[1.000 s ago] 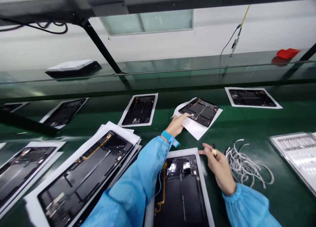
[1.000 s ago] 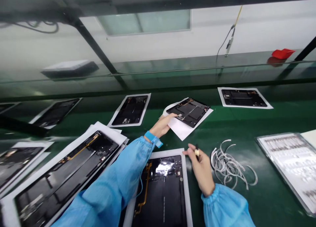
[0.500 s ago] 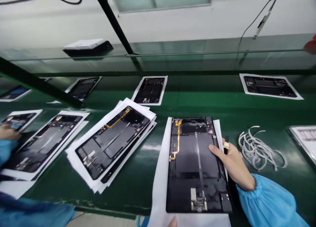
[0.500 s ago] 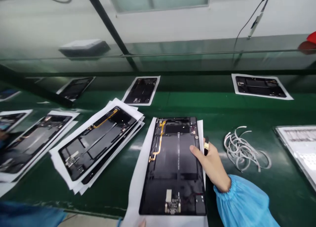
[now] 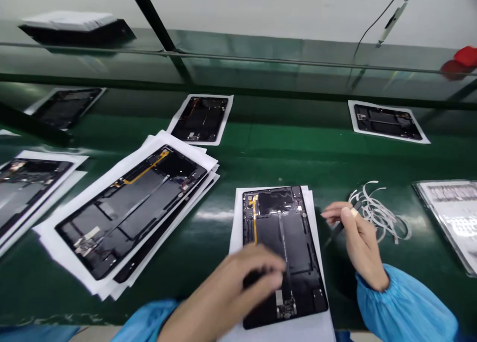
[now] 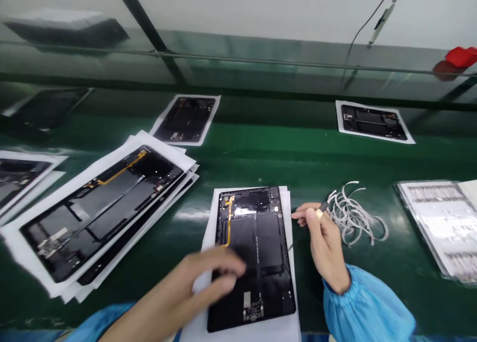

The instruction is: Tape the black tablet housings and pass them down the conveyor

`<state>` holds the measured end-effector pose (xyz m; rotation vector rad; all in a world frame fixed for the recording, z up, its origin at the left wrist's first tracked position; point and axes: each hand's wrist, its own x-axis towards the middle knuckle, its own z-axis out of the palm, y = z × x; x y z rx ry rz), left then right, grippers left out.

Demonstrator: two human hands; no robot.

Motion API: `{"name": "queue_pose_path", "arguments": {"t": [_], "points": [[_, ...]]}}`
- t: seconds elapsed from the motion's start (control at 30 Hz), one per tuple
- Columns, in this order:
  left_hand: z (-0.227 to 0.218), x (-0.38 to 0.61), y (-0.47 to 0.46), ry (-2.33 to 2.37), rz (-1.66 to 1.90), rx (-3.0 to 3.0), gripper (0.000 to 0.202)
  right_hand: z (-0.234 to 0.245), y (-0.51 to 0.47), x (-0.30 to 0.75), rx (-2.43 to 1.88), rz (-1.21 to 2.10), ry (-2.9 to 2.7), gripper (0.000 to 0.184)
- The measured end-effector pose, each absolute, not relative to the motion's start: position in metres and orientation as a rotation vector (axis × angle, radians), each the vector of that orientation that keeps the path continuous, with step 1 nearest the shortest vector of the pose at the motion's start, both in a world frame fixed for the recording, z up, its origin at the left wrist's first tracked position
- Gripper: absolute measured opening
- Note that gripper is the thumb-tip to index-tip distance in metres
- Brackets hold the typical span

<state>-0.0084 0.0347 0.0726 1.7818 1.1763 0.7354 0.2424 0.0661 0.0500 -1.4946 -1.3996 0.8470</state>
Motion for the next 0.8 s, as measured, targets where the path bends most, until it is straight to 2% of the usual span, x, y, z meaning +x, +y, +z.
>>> {"name": "queue_pose_path", "arguments": {"t": [0.07,0.17,0.3,0.43,0.53,0.8], "points": [[0.066,0.003,0.068,1.202,0.689,1.893,0.025,0.042,0.072,0.237,-1.437,0.963,-1.343,0.045],[0.048,0.024,0.105,1.296,0.718,2.038,0.034,0.027,0.079,0.231,-1.366,1.069,-1.343,0.033],[0.025,0.038,0.118,1.321,0.735,2.034,0.022,0.017,0.082,0.228,-1.342,1.107,-1.308,0.023],[0.021,0.036,0.116,1.361,0.767,1.974,0.008,0.015,0.081,0.227,-1.351,1.081,-1.309,0.018],[0.023,0.035,0.114,1.355,0.767,1.959,0.007,0.013,0.081,0.229,-1.348,1.007,-1.375,0.012],[0.021,0.035,0.107,1.329,0.724,2.036,0.010,0.011,0.082,0.230,-1.395,0.974,-1.380,0.011]]}}
